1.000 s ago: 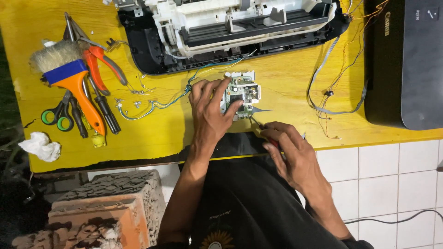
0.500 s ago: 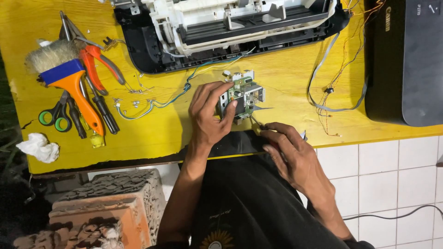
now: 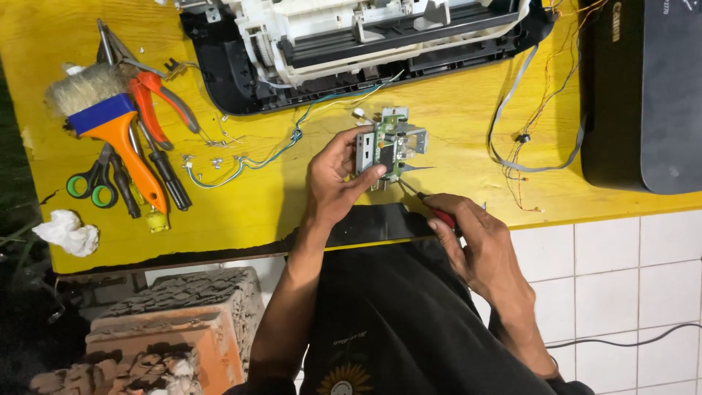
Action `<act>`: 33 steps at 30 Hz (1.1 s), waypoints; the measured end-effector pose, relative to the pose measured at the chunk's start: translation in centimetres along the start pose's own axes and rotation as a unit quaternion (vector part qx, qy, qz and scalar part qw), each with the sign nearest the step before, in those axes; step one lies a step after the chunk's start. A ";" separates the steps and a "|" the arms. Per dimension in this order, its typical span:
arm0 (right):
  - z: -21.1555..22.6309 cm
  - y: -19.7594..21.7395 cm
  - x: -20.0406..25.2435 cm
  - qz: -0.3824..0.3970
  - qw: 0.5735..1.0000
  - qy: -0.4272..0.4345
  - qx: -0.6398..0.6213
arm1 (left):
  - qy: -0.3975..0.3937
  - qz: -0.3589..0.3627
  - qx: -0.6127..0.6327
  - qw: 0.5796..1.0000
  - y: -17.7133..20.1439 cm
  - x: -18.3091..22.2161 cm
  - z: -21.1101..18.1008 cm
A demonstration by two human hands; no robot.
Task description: The person disassembles a small printer component using a screwdriver, removes a circuit board, and then cleans the remaining plastic housing with a brush. The workspace contains various tools and a disassembled printer body.
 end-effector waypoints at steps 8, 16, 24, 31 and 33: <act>0.2 0.1 0.0 0.002 1.000 0.003 0.010 | -0.001 -0.011 -0.023 1.000 -0.4 0.3 -0.1; -0.2 0.4 -0.1 -0.005 1.000 -0.010 0.017 | 0.021 -0.065 -0.009 0.998 -2.2 1.2 0.7; -1.3 0.4 0.1 -0.023 0.999 -0.041 0.011 | 0.011 -0.080 -0.037 0.996 -3.1 1.2 1.9; -3.6 0.4 1.2 -0.028 0.996 -0.082 0.022 | 0.018 -0.037 -0.062 0.997 -1.4 0.8 3.5; -4.7 0.1 1.5 -0.006 0.994 -0.096 0.052 | 0.021 -0.024 -0.076 0.997 -1.4 0.8 3.7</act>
Point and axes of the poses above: each hand's wrist, its own x-axis away from the middle knuckle, its own y-axis out of the back of the hand, z = x × y, the point moved 2 cm from there along -x, towards the middle knuckle, and after that the axes turned 8 degrees about -z, right-handed, at the moved point
